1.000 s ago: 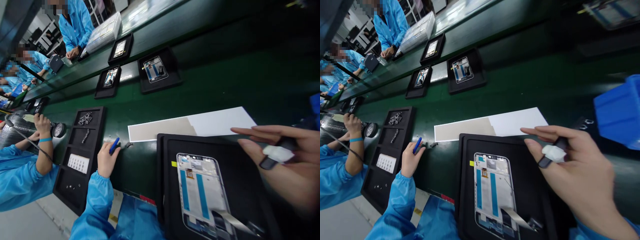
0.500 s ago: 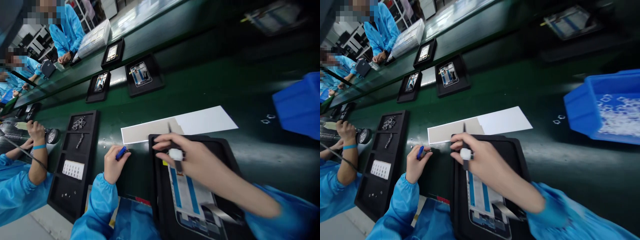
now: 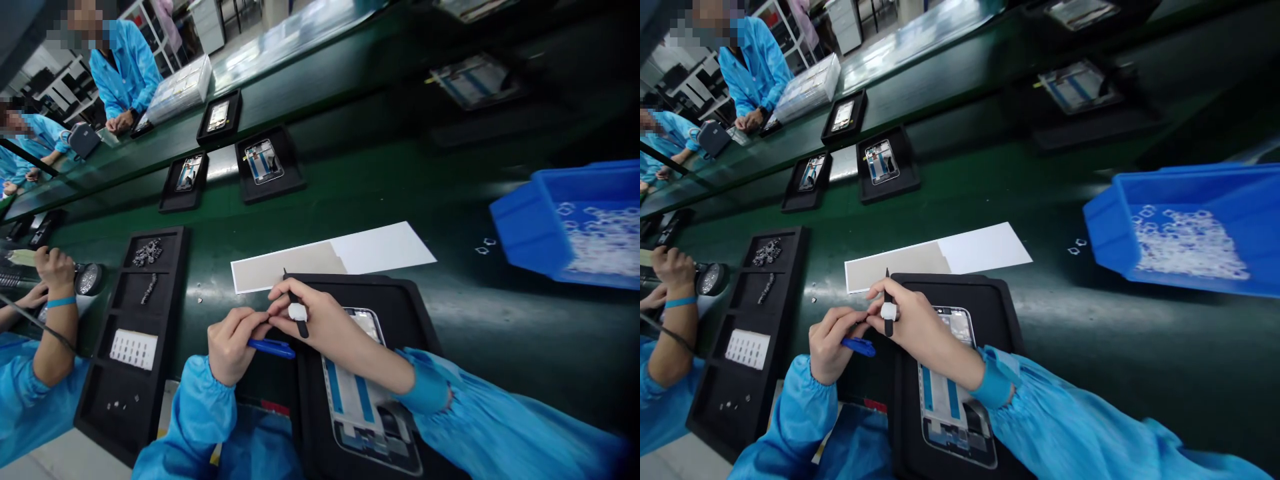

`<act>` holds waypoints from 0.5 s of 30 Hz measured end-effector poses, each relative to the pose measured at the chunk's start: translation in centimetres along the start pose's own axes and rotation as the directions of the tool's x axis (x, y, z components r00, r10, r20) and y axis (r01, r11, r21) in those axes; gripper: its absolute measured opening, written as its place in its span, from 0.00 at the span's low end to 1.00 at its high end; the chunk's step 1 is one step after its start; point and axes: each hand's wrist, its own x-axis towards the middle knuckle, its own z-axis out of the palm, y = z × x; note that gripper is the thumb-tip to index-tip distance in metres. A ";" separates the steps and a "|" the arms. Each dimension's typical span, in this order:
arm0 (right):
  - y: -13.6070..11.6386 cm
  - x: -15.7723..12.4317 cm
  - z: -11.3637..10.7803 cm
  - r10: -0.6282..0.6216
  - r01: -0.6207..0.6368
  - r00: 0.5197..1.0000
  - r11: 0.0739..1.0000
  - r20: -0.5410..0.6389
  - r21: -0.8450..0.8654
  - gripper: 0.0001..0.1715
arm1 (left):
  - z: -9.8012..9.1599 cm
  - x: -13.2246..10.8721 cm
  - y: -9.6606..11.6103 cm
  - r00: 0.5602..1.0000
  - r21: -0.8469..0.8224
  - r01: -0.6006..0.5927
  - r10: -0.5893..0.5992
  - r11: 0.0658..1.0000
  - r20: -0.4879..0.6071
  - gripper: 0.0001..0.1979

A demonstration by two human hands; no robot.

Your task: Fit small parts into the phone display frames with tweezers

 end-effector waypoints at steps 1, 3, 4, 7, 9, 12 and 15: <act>0.1 0.0 -0.1 0.001 -0.001 1.000 1.000 0.003 0.024 0.13 | 0.0 0.0 0.0 1.000 -0.006 0.013 -0.013 1.000 -0.009 0.04; 0.4 0.1 -0.3 0.016 -0.017 1.000 0.996 0.020 0.088 0.15 | -0.1 0.0 -0.2 0.999 -0.015 0.043 -0.043 0.999 -0.019 0.03; 0.5 0.1 -0.5 0.025 -0.028 0.999 0.993 0.030 0.118 0.17 | -0.1 0.0 -0.3 0.998 -0.016 0.059 -0.059 0.998 -0.015 0.03; 0.5 -0.1 -1.0 0.049 -0.058 0.997 0.982 0.056 0.180 0.20 | -0.4 -0.5 -1.4 0.992 0.027 0.121 -0.122 0.992 0.036 0.04; 0.1 -0.3 -1.3 0.064 -0.079 0.995 0.973 0.075 0.217 0.23 | -0.6 -1.0 -2.6 0.976 0.101 0.189 -0.198 0.977 0.094 0.06; -0.6 -0.6 -1.5 0.082 -0.106 0.992 0.954 0.095 0.281 0.25 | -0.7 -2.0 -4.4 0.929 0.214 0.293 -0.331 0.932 0.168 0.07; -1.2 -0.9 -1.7 0.077 -0.100 0.993 0.949 0.090 0.297 0.24 | -0.9 -2.6 -5.4 0.909 0.234 0.351 -0.390 0.907 0.146 0.08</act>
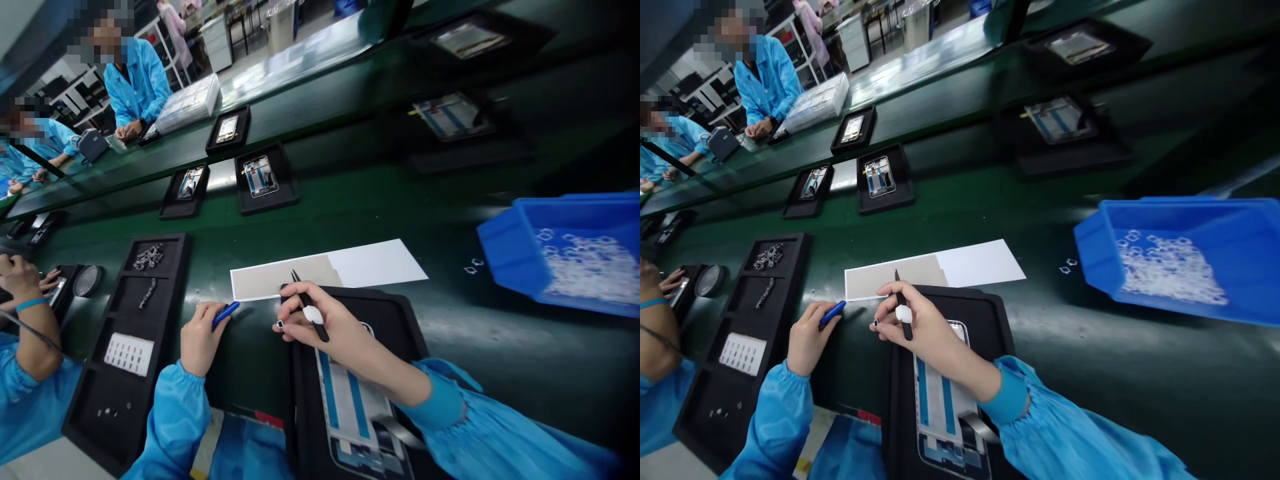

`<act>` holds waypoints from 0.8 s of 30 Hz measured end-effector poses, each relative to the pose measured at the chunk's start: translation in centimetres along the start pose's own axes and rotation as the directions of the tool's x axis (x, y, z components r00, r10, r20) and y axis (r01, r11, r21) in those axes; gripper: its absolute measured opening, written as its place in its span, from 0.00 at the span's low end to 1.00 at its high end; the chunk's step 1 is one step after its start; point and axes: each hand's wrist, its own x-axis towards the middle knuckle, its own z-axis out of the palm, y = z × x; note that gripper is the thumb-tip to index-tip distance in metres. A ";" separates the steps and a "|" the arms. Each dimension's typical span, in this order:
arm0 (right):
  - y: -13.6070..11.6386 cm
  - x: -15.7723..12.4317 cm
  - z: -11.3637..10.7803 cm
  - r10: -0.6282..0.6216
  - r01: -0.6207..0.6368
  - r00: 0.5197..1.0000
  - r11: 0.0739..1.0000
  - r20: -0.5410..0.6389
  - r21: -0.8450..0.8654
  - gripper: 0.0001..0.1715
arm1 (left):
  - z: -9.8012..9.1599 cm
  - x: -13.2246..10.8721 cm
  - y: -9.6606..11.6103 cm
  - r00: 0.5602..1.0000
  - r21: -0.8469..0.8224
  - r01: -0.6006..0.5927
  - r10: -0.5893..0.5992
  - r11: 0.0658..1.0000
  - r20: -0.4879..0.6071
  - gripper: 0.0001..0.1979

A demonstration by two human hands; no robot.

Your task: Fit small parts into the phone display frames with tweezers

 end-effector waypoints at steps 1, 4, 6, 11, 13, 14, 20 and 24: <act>-0.1 -0.1 0.0 -0.012 0.011 1.000 1.000 -0.004 -0.007 0.23 | -0.1 0.0 -0.1 0.999 -0.024 0.005 -0.006 1.000 -0.043 0.09; -0.1 -0.1 -0.1 -0.045 0.045 0.999 0.999 -0.009 -0.030 0.22 | -1.0 0.0 0.6 0.972 -0.173 -0.031 -0.011 0.984 -0.236 0.08; 0.1 0.0 -0.1 -0.058 0.057 0.998 0.998 -0.016 -0.034 0.23 | -1.7 0.0 2.0 0.948 -0.303 -0.075 -0.027 0.950 -0.319 0.09; 0.3 -0.1 0.0 -0.056 0.055 0.998 0.998 -0.033 -0.025 0.22 | -2.0 0.2 7.0 0.986 -0.549 -0.114 0.027 0.828 -0.165 0.05; 0.1 -0.3 0.0 -0.037 0.037 0.998 0.999 -0.041 -0.012 0.22 | -1.6 0.4 8.3 0.989 -0.600 -0.121 0.047 0.791 -0.137 0.05; -0.1 -0.4 0.0 -0.026 0.026 0.999 1.000 -0.046 -0.005 0.22 | -1.4 0.5 8.7 0.989 -0.623 -0.117 0.032 0.774 -0.147 0.06; -0.7 -1.1 -0.1 0.000 -0.001 0.997 1.000 -0.083 -0.017 0.25 | -0.8 0.8 8.8 0.883 -0.725 -0.184 -0.212 0.663 -0.418 0.29; -0.1 -1.1 0.0 -0.032 0.028 0.995 0.999 -0.097 -0.042 0.21 | -0.5 0.6 9.6 0.821 -0.689 -0.316 -0.176 0.652 -0.543 0.32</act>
